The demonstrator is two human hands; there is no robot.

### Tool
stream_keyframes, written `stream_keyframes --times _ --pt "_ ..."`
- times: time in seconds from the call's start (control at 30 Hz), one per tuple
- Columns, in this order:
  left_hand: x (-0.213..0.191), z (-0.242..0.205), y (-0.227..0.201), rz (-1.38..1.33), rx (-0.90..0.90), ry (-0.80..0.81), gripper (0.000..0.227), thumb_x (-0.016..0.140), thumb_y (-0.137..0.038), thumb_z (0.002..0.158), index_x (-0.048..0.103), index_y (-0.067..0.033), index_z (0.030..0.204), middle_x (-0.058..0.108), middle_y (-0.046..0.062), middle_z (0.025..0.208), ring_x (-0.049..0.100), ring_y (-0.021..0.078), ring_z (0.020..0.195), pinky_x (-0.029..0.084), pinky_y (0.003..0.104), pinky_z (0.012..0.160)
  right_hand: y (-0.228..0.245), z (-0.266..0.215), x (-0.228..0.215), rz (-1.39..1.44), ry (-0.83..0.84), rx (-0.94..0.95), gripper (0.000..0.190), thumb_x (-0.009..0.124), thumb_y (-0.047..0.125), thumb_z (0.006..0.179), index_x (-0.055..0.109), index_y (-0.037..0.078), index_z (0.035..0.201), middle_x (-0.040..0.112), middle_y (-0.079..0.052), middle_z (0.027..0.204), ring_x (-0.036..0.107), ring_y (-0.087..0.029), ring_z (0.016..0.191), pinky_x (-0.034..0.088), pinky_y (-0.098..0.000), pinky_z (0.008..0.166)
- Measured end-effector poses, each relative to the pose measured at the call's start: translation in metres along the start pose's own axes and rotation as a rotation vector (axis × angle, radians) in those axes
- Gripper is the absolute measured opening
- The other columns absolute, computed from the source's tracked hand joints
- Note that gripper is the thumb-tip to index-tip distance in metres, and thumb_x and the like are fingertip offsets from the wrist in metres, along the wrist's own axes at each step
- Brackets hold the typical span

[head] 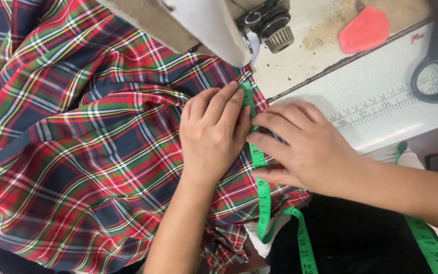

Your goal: Measuring and checking dimensions of plaid fabric using a measuring tape at a sewing station

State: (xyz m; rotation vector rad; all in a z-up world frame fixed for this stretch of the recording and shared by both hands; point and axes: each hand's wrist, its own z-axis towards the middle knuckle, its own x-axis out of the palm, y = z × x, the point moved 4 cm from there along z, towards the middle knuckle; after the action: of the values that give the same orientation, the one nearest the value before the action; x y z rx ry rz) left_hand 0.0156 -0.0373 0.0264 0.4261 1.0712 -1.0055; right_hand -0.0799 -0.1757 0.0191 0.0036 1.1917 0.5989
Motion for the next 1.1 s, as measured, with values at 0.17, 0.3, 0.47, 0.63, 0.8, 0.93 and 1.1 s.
stream_keyframes --times 0.17,0.3,0.47,0.63,0.8,0.93,1.1 --pt "-0.003 0.001 0.002 -0.058 0.002 0.021 0.029 0.074 -0.03 0.105 0.074 -0.0038 0.117 0.073 0.008 0.126 0.068 0.0302 0.106 0.055 0.045 0.09 -0.008 -0.007 -0.012 0.012 0.095 -0.03 0.04 0.074 0.049 0.094 0.07 0.013 0.111 0.069 -0.011 0.127 0.062 -0.033 0.126 0.051 -0.048 0.102" --pt "-0.002 -0.001 0.001 -0.039 0.014 0.029 0.038 0.075 -0.04 0.104 0.074 -0.0042 0.116 0.072 0.01 0.126 0.067 0.0311 0.107 0.056 0.046 0.089 -0.028 -0.015 -0.02 0.025 0.144 -0.046 0.043 0.075 0.049 0.09 0.069 0.012 0.112 0.068 -0.012 0.13 0.06 -0.035 0.129 0.048 -0.0516 0.11" --pt "0.0 -0.004 0.002 -0.032 0.029 0.039 0.039 0.079 -0.042 0.103 0.071 -0.0048 0.112 0.07 0.011 0.131 0.068 0.0325 0.108 0.057 0.047 0.09 -0.134 -0.045 -0.047 -0.637 0.293 0.324 0.026 0.068 0.042 0.129 0.071 0.025 0.149 0.067 0.001 0.108 0.066 -0.015 0.086 0.051 -0.0293 0.079" --pt "-0.001 -0.004 0.002 -0.035 0.046 0.038 0.04 0.079 -0.041 0.102 0.073 -0.0036 0.115 0.073 0.01 0.127 0.068 0.0317 0.109 0.057 0.046 0.091 -0.186 -0.051 -0.03 -0.292 0.258 0.433 0.045 0.071 0.029 0.121 0.077 0.01 0.16 0.079 -0.007 0.115 0.07 -0.023 0.091 0.054 -0.0334 0.079" --pt "-0.005 -0.005 0.003 -0.081 0.036 0.116 0.055 0.075 -0.05 0.102 0.07 -0.0007 0.124 0.07 0.014 0.134 0.065 0.0365 0.117 0.056 0.05 0.097 -0.151 -0.011 -0.047 0.352 0.262 0.638 0.013 0.068 0.013 0.118 0.078 0.008 0.125 0.063 -0.01 0.069 0.043 -0.018 0.049 0.03 -0.0308 0.048" --pt "-0.006 -0.006 0.004 -0.14 0.039 0.106 0.054 0.077 -0.045 0.101 0.07 0.0028 0.125 0.07 0.016 0.134 0.065 0.0375 0.116 0.058 0.05 0.1 -0.088 0.022 -0.039 0.133 0.361 0.153 0.022 0.066 0.025 0.104 0.068 0.015 0.123 0.074 -0.002 0.115 0.07 -0.021 0.074 0.057 -0.0397 0.071" --pt "-0.007 -0.009 0.01 -0.22 0.017 0.104 0.052 0.077 -0.041 0.102 0.07 0.0043 0.126 0.068 0.016 0.138 0.065 0.0397 0.119 0.059 0.051 0.103 -0.06 0.036 -0.023 0.011 0.282 -0.131 0.022 0.061 0.027 0.107 0.069 0.014 0.123 0.074 -0.001 0.112 0.071 -0.023 0.103 0.059 -0.0375 0.082"
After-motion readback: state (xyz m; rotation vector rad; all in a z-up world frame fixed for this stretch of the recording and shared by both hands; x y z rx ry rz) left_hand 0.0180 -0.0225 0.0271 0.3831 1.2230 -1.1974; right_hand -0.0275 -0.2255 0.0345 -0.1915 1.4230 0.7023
